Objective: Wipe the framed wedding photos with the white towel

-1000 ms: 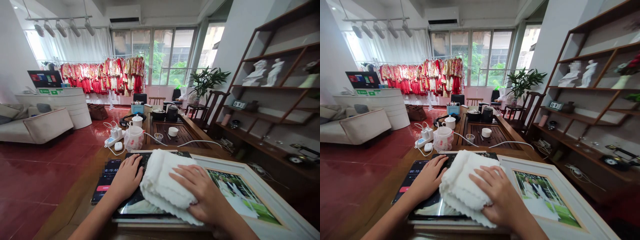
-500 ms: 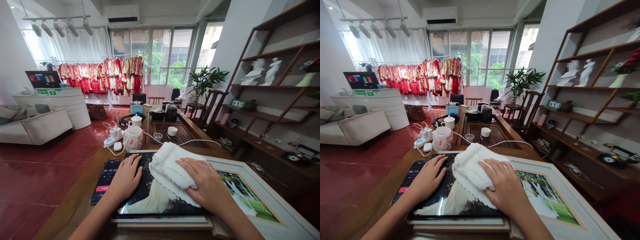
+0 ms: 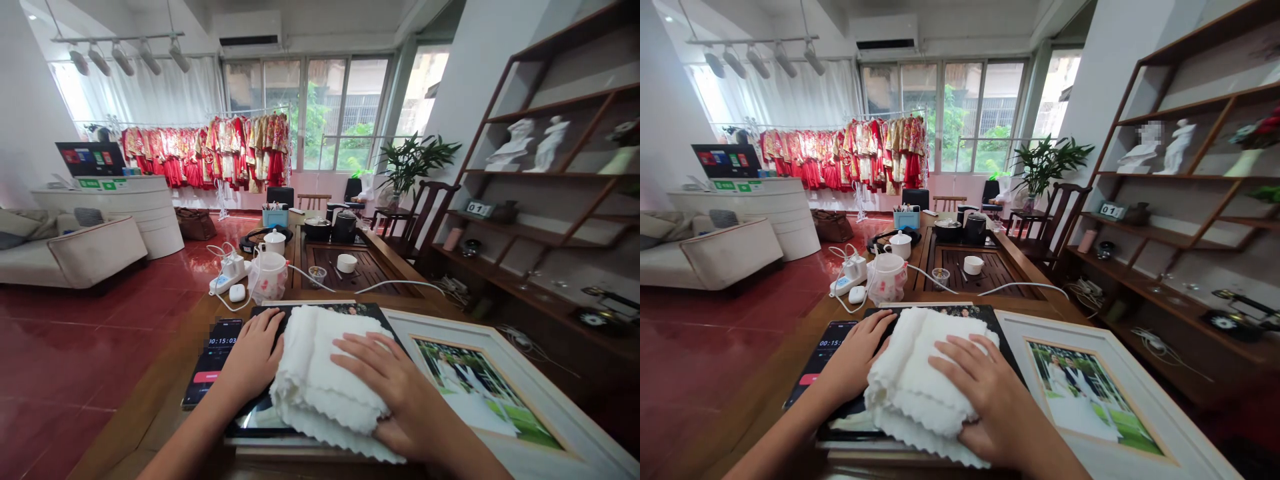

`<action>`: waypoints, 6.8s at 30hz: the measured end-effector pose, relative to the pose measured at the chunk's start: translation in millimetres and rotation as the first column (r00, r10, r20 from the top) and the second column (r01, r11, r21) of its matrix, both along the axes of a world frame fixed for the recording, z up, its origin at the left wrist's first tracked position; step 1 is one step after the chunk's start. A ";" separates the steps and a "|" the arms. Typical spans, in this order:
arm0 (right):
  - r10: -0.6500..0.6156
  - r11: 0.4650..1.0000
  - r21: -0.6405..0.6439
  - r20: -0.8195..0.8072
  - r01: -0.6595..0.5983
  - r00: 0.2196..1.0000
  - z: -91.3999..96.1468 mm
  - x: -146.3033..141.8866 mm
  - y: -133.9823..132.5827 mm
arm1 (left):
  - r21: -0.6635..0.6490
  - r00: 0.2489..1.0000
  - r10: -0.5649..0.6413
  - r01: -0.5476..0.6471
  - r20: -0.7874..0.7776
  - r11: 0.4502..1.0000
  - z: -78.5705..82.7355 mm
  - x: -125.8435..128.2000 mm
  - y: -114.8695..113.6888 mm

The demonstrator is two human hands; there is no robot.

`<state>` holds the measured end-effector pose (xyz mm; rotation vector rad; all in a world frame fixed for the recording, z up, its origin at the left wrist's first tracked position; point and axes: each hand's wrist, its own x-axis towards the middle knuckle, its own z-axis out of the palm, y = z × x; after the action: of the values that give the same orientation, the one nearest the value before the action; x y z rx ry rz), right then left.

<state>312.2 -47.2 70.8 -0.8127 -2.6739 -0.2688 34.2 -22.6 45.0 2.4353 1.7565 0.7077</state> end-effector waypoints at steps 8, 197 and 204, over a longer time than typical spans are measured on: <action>-0.233 0.960 0.136 -0.100 0.245 0.967 -5.0 14.9 9.3 | 0.010 1.000 -0.003 0.003 0.001 1.000 -6.1 -2.6 -0.8; -0.068 0.997 0.029 0.029 0.067 0.997 -2.2 -5.3 -1.6 | 0.015 1.000 0.000 0.000 0.001 1.000 -2.9 -1.2 -1.9; -0.082 0.996 -0.018 0.050 0.083 0.995 0.3 -4.3 -1.3 | 0.005 1.000 -0.001 0.001 -0.006 1.000 -2.6 0.4 0.8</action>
<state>307.9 -48.6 71.1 -0.9359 -2.6961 -0.2865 34.7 -21.8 42.4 2.4436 1.7578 0.7072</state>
